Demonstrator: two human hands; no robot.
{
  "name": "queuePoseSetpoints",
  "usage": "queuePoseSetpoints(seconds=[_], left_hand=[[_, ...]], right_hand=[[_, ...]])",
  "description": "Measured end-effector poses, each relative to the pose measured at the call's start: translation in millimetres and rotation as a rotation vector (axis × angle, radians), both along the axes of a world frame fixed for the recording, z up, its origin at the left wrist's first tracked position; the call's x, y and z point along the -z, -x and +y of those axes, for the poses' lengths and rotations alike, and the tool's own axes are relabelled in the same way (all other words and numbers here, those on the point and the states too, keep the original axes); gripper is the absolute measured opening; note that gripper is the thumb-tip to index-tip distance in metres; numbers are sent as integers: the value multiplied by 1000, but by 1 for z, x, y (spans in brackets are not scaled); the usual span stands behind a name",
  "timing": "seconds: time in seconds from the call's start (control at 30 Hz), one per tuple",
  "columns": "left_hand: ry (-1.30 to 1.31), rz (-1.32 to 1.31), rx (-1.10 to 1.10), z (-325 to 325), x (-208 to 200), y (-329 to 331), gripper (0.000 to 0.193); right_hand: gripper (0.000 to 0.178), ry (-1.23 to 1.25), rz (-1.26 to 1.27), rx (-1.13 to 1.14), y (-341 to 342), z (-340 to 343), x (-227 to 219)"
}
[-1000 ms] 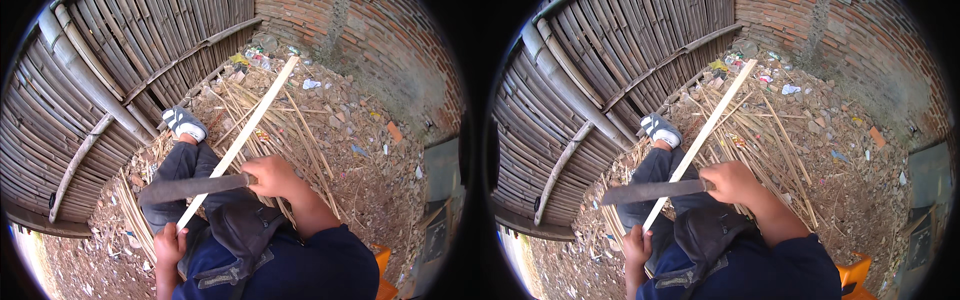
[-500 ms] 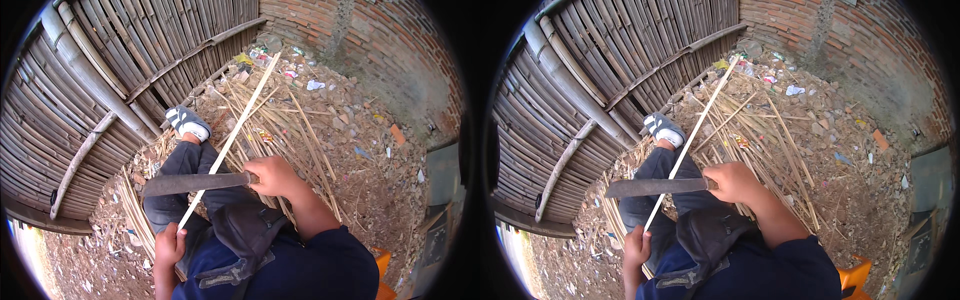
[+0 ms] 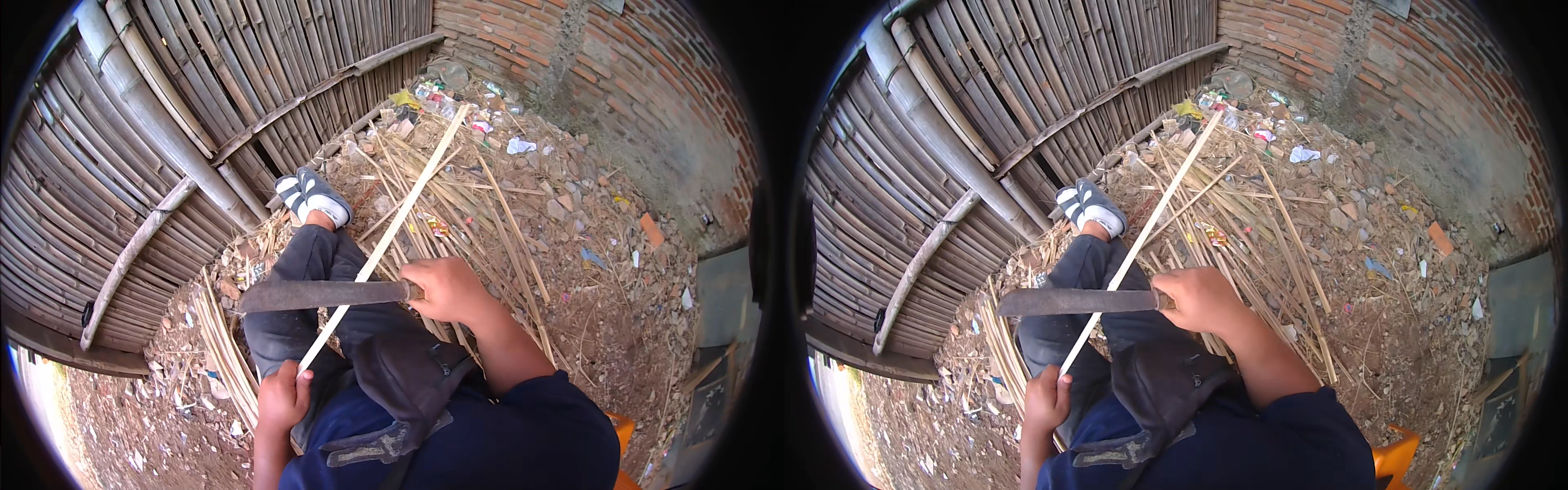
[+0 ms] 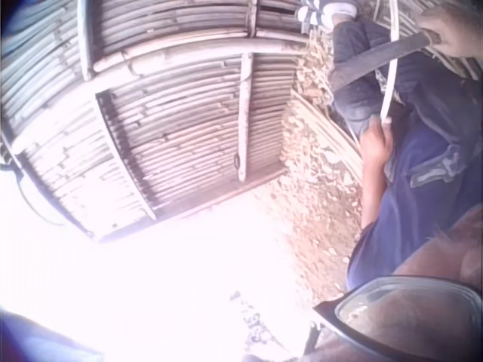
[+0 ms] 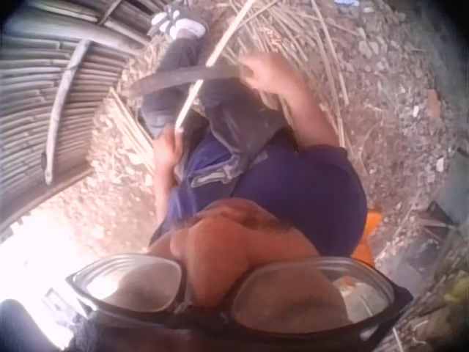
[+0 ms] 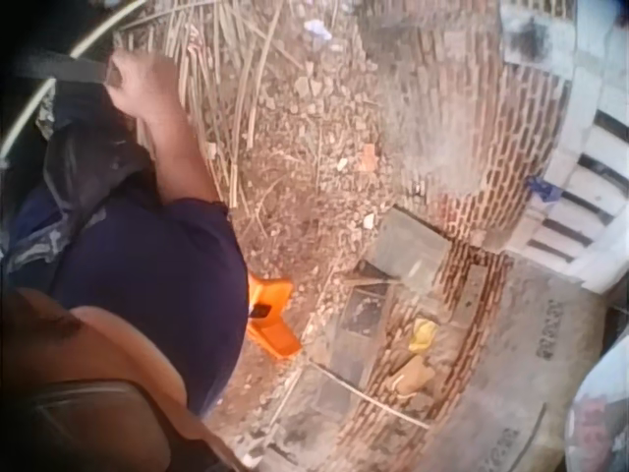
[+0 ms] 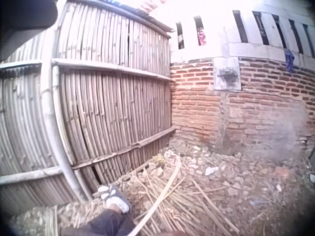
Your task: The person shaves a thin strip of bamboo using a machete, moving the blade along the length of the wood while holding it by hand.
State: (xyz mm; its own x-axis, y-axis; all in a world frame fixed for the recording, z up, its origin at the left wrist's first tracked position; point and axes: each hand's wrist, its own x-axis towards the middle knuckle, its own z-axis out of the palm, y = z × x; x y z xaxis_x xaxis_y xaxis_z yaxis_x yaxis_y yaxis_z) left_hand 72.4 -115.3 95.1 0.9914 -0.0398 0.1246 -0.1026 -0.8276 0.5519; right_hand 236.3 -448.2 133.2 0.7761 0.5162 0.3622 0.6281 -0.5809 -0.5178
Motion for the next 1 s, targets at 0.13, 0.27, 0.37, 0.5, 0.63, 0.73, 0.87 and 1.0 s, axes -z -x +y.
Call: queuePoseSetpoints(seconds=[0.13,0.27,0.37,0.5,0.63,0.73,0.87,1.0], left_hand=[[-92,-79,-26,13,0,4,31],[-127,-90,-56,27,7,12,29],[-74,-132,-45,14,9,4,27],[-64,-158,-74,2,9,-7,25],[-158,-168,-89,8,2,-7,25],[-183,-150,-95,7,-2,-4,25],[-123,-170,-53,-8,3,-13,26],[-153,-176,-37,-12,0,-15,28]], right_hand=[[22,-63,169,175,-15,-23,-2],[21,-214,-49,426,-21,-50,4],[19,-111,153,261,-5,-37,0],[20,118,17,-43,8,-14,-1],[17,36,-7,125,-16,-36,-9],[18,-25,-50,282,-22,-41,-17],[16,1,21,100,-4,-11,-3],[18,55,80,-61,6,-6,4]])
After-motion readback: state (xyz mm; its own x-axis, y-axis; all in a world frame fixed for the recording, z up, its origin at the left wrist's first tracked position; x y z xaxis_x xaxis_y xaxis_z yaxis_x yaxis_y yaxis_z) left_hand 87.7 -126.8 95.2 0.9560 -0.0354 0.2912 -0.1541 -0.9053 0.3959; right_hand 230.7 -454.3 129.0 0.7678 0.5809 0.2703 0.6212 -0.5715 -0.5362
